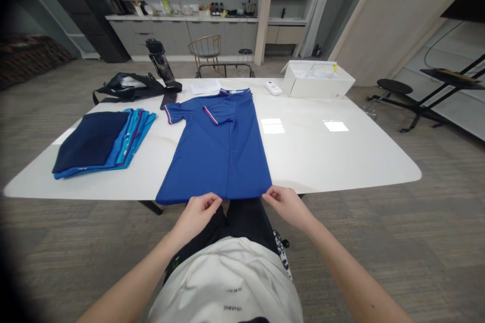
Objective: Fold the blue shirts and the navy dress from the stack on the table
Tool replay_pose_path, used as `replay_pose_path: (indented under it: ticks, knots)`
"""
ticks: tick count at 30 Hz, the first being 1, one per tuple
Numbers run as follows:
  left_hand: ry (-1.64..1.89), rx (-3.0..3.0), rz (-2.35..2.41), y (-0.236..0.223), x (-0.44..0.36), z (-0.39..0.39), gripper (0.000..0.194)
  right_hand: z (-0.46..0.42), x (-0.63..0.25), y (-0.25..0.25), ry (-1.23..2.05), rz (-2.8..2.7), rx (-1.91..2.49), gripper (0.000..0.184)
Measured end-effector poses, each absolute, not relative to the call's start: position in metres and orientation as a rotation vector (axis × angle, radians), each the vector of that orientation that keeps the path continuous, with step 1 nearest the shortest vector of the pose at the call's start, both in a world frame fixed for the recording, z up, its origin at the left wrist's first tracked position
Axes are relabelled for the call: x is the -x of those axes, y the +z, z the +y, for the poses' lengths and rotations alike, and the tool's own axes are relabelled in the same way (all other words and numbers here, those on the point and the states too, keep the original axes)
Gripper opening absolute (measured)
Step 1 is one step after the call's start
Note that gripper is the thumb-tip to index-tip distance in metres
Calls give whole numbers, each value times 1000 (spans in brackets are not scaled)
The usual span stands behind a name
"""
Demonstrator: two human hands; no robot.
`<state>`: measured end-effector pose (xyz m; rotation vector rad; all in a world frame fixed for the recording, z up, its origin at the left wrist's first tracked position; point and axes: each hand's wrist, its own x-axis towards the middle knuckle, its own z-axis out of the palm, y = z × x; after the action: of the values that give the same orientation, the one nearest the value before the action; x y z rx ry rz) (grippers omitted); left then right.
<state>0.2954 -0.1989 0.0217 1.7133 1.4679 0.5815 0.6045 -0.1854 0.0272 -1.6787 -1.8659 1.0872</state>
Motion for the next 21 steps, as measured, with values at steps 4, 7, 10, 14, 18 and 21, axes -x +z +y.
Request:
replay_pose_path:
  ticks: [4, 7, 10, 14, 18, 21]
  knots:
    - [612, -1897, 1537, 39, -290, -151, 24, -120, -566, 40, 1003, -1908, 1564, 32]
    - [640, -2005, 1556, 34, -285, -115, 21, -74, -544, 37, 895, -1960, 1522, 27]
    - [681, -2064, 1516, 28, -273, -85, 23, -37, -529, 31, 872, -2014, 1463, 26]
    - [637, -2125, 1539, 28, -252, -43, 22, 9, -513, 29, 931, -2036, 1403, 29]
    - [618, -2198, 1698, 38, -223, 17, 24, 70, -490, 36, 852, -2082, 1384, 24]
    - [570, -2259, 1892, 47, -194, 78, 26, 128, -466, 40, 739, -2129, 1410, 17]
